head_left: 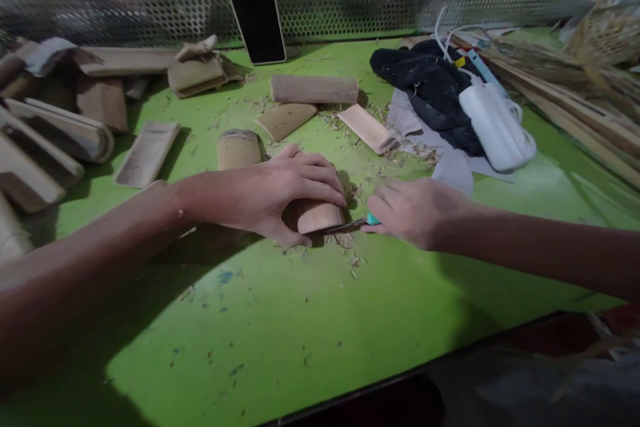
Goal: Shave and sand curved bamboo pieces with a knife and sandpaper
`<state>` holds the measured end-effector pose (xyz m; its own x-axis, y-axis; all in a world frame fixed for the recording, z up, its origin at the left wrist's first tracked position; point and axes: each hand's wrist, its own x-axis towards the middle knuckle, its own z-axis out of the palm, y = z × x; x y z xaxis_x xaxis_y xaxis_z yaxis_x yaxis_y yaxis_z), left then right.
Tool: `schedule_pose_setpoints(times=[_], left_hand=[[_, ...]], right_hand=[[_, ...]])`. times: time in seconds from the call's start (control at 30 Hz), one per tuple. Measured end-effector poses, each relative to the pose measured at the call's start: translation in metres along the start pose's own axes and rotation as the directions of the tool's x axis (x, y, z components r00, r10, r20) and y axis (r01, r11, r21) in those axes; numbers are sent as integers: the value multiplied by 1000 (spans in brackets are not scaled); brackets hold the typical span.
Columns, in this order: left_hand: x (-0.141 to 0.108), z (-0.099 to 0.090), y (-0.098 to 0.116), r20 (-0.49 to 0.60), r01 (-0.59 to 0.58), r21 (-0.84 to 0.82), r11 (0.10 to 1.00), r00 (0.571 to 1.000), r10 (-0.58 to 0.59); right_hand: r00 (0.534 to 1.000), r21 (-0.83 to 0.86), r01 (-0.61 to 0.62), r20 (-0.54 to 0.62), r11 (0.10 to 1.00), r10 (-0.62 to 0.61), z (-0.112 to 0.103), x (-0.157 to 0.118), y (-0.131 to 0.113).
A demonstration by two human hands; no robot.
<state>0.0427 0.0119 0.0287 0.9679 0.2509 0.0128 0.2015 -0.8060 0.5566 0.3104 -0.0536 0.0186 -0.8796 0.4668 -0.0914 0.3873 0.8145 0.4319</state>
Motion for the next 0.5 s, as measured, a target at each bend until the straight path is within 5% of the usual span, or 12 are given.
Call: schedule_pose_setpoints(times=[0.13, 0.33, 0.5], left_hand=[[-1, 0, 0, 19, -9, 33, 999, 1000, 9], [-1, 1, 2, 10, 7, 62, 998, 1000, -8], [0, 0, 3, 7, 35, 41, 999, 999, -35]], right_hand=[[993, 21, 7, 114, 1000, -9, -4, 6, -1], [986, -39, 31, -161, 999, -37, 9, -4, 2], [981, -65, 4, -192, 998, -16, 8, -4, 2]])
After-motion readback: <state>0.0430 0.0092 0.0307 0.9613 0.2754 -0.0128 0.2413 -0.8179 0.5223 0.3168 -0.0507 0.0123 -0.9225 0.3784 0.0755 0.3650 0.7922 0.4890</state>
